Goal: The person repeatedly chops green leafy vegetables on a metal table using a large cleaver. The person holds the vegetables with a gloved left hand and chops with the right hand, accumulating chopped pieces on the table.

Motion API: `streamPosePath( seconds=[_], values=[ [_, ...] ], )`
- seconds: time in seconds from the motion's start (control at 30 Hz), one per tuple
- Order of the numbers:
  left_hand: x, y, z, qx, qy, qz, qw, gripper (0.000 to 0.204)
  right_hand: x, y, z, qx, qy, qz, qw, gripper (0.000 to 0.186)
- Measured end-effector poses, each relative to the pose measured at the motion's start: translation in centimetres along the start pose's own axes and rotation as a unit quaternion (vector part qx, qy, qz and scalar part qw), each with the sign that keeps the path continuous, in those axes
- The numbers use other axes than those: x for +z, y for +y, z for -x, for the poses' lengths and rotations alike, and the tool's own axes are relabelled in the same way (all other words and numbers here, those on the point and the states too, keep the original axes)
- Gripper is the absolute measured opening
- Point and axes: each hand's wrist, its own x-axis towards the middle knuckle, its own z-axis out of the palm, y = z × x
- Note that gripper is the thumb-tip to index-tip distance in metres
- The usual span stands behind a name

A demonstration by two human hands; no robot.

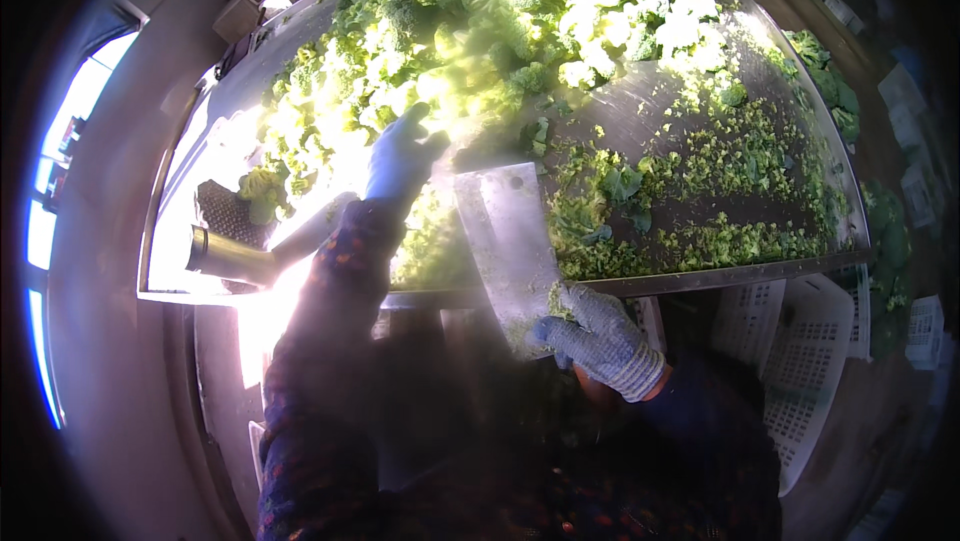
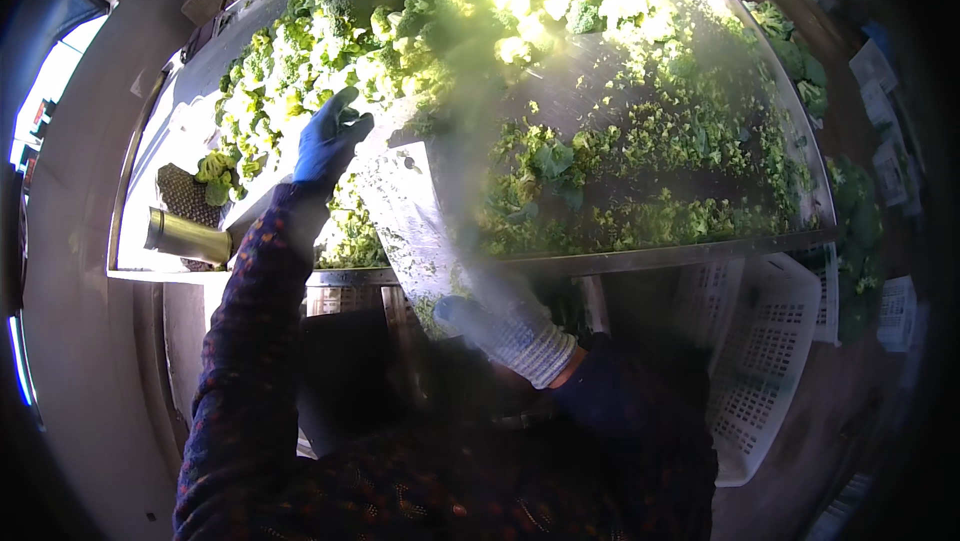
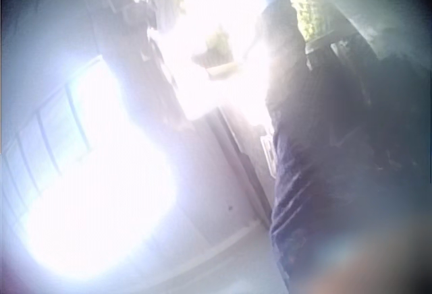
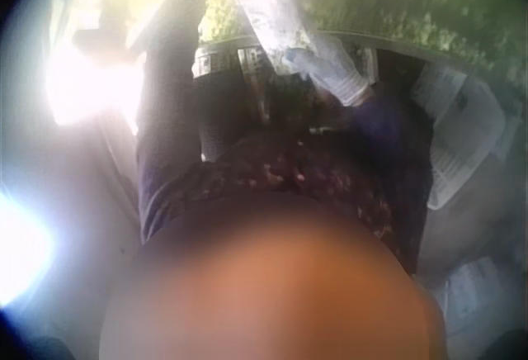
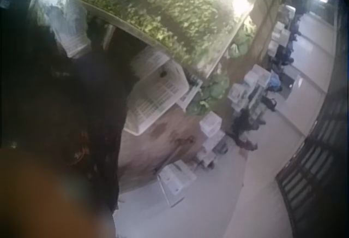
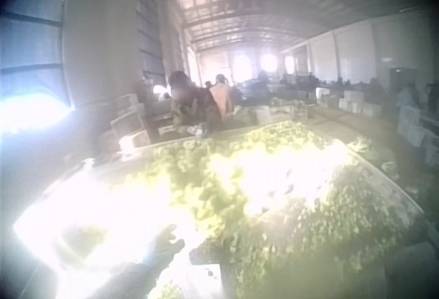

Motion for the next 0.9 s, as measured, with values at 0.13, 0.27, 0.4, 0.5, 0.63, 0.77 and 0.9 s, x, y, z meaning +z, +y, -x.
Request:
streamPosePath(
  seconds=[0.13, 0.27, 0.4, 0.5, 0.63, 0.77, 0.9],
  values=[
    [4.4, 1.3, -6.1, -0.159, 0.006, 0.011, 0.987, 0.051, -0.7, -0.3, -0.7, -0.22, 0.128, 0.121, 0.959, 0.019],
    [5.8, 2.1, -6.2, -0.06, -0.016, -0.099, 0.993, 0.04, -2.2, -1.2, -0.2, 0.006, 0.025, 0.098, 0.995, 0.02],
    [5.6, 2.7, -5.4, -0.001, -0.025, -0.124, 0.992, 0.028, -2.0, -1.4, -0.4, 0.036, 0.017, 0.058, 0.998, 0.026],
    [5.5, 2.0, -5.0, -0.056, 0.05, -0.057, 0.996, 0.028, -1.1, -1.1, -0.6, 0.006, 0.034, -0.025, 0.999, 0.032],
    [6.6, -0.1, -4.5, -0.025, 0.079, 0.008, 0.997, 0.03, -0.4, -0.6, -0.3, -0.064, 0.097, 0.021, 0.993, 0.033],
    [6.4, -0.3, -2.4, -0.012, 0.109, 0.078, 0.991, 0.021, -1.3, -0.6, 0.1, 0.062, 0.079, -0.23, 0.968, 0.032],
    [3.5, 2.8, 2.9, 0.148, 0.053, 0.18, 0.971, 0.025, -2.3, -0.4, -0.8, 0.047, 0.106, -0.232, 0.966, 0.032]
  ],
)
